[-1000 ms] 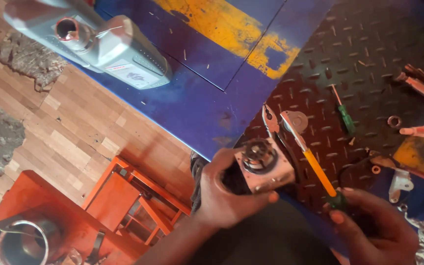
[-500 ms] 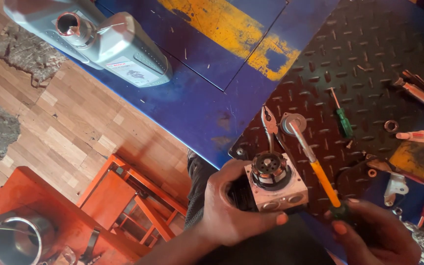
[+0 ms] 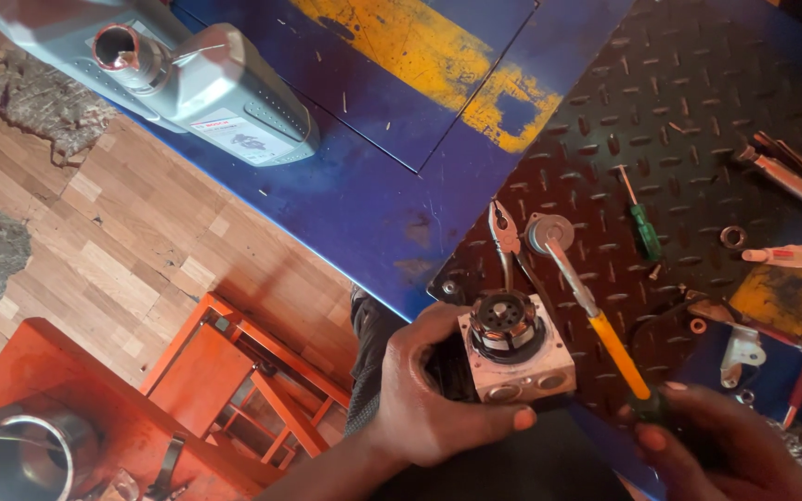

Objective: Disassembling and inspecting mechanical components of a motorcycle braking system.

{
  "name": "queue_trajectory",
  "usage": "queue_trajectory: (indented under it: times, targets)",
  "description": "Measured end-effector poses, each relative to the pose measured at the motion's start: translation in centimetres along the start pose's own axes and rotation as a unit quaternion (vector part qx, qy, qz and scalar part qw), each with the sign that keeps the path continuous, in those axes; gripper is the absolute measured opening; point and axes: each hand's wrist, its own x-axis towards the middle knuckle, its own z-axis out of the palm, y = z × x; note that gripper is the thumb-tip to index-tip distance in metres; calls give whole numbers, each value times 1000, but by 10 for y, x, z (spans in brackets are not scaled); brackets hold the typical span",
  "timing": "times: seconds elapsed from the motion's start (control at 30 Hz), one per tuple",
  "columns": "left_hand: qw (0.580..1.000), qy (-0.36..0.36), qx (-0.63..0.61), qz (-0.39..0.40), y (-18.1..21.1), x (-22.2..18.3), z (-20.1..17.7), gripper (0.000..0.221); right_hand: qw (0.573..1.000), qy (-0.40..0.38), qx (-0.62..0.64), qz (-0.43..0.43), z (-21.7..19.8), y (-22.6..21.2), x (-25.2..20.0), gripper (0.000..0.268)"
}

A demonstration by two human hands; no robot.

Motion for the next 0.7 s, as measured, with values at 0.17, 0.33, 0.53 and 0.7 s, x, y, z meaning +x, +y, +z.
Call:
queue_trajectory:
  times: [0.17, 0.33, 0.53, 0.7]
  targets:
    - [992, 49, 103, 51, 11, 7, 0, 66, 995, -51, -77, -28, -40, 52, 5, 44]
    - [944, 103, 292, 110, 18, 13, -3, 58, 972, -104, -208, -30, -64, 72, 1, 44]
    - [917, 126, 358, 120, 23, 16, -5, 63, 847, -390, -86, 350, -162, 259, 11, 44]
    - [900, 141, 380, 157, 21, 16, -5, 61, 901, -415, -105, 74, -173, 284, -2, 54]
